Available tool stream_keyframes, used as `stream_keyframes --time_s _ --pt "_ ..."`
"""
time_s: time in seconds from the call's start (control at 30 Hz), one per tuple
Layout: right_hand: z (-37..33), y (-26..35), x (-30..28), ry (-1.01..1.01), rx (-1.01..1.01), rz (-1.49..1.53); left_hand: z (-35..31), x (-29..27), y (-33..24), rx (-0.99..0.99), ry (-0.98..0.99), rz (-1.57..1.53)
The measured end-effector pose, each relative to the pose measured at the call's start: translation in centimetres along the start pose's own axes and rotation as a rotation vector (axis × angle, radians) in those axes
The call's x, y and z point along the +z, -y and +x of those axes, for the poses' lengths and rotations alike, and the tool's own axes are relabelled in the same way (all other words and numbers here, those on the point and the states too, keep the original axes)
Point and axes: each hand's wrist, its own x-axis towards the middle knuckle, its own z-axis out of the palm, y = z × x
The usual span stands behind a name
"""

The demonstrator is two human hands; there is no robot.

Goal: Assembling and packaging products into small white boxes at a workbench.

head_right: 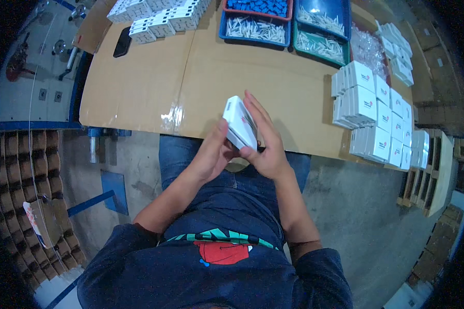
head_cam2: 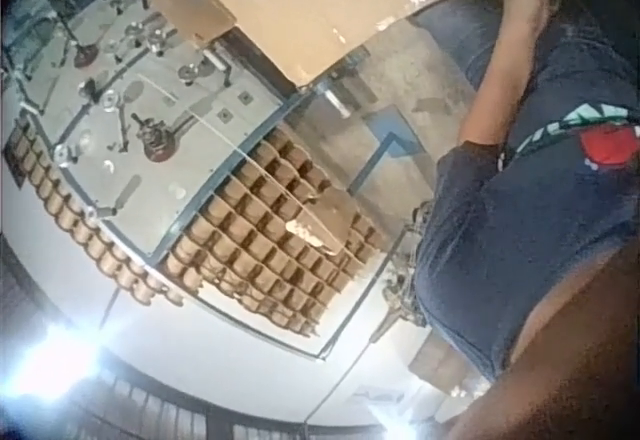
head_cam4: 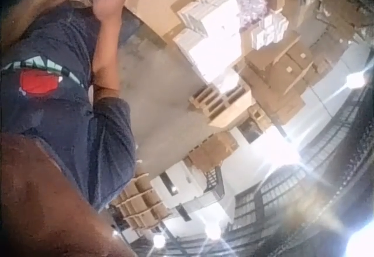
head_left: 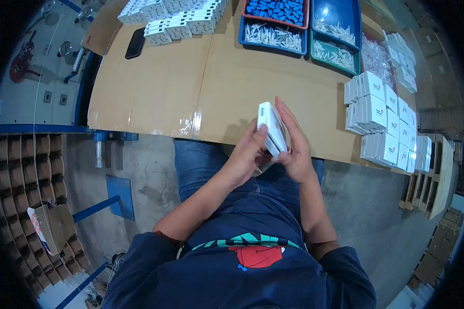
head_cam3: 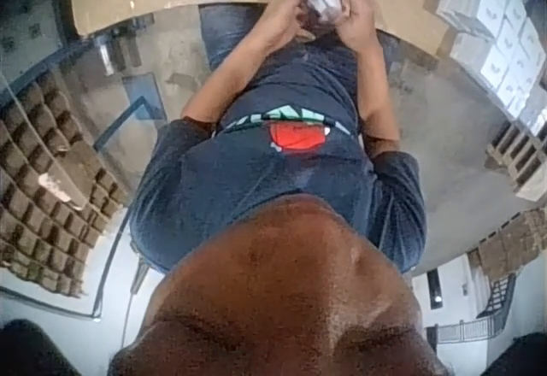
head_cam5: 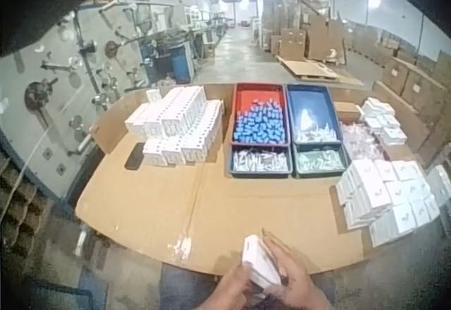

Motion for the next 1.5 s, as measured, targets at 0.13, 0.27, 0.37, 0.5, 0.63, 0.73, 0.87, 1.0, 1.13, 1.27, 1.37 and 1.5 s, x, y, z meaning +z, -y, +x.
stream_keyframes --time_s 0.13,0.27,0.37,0.5,0.63,0.73,0.87,1.0,1.13,1.27,1.37,1.5 --pt "-0.3 0.4 -0.5 0.125 -0.034 -0.116 0.2 0.0 -1.8 -0.109 -0.055 -0.019" --pt "-0.2 0.2 -0.5 0.136 -0.092 -0.261 0.1 0.8 -1.6 -0.107 -0.085 0.001" --pt "-0.1 -0.3 -0.2 0.073 -0.112 -0.274 -0.2 1.7 -0.9 -0.09 -0.113 -0.055" --pt "0.0 -0.9 0.0 0.003 -0.223 -0.328 -0.2 1.6 -0.7 -0.106 -0.093 -0.113" --pt "-0.6 -1.6 0.4 -0.036 -0.22 -0.302 -0.1 2.4 -0.1 -0.082 -0.128 -0.145" --pt "-0.9 -1.6 0.5 -0.075 -0.237 -0.317 -0.3 3.0 -0.1 -0.088 -0.138 -0.152" --pt "-1.1 -2.1 0.7 -0.128 -0.238 -0.239 0.3 2.9 1.0 -0.009 -0.138 -0.144" --pt "-0.7 -1.9 0.4 -0.089 -0.188 -0.206 0.4 3.0 0.5 -0.026 -0.156 -0.194" --pt "-0.3 -1.5 0.7 -0.075 -0.107 -0.084 0.3 2.5 0.3 0.015 -0.158 -0.237" --pt "0.0 -1.0 0.4 -0.047 -0.015 -0.022 0.9 1.0 0.9 0.174 -0.194 -0.06" --pt "-0.2 -0.5 0.6 -0.016 0.036 0.011 1.0 0.3 1.1 0.27 -0.156 0.03" --pt "0.1 0.7 1.0 -0.039 0.053 -0.115 1.3 -0.5 1.2 0.389 -0.121 0.204"
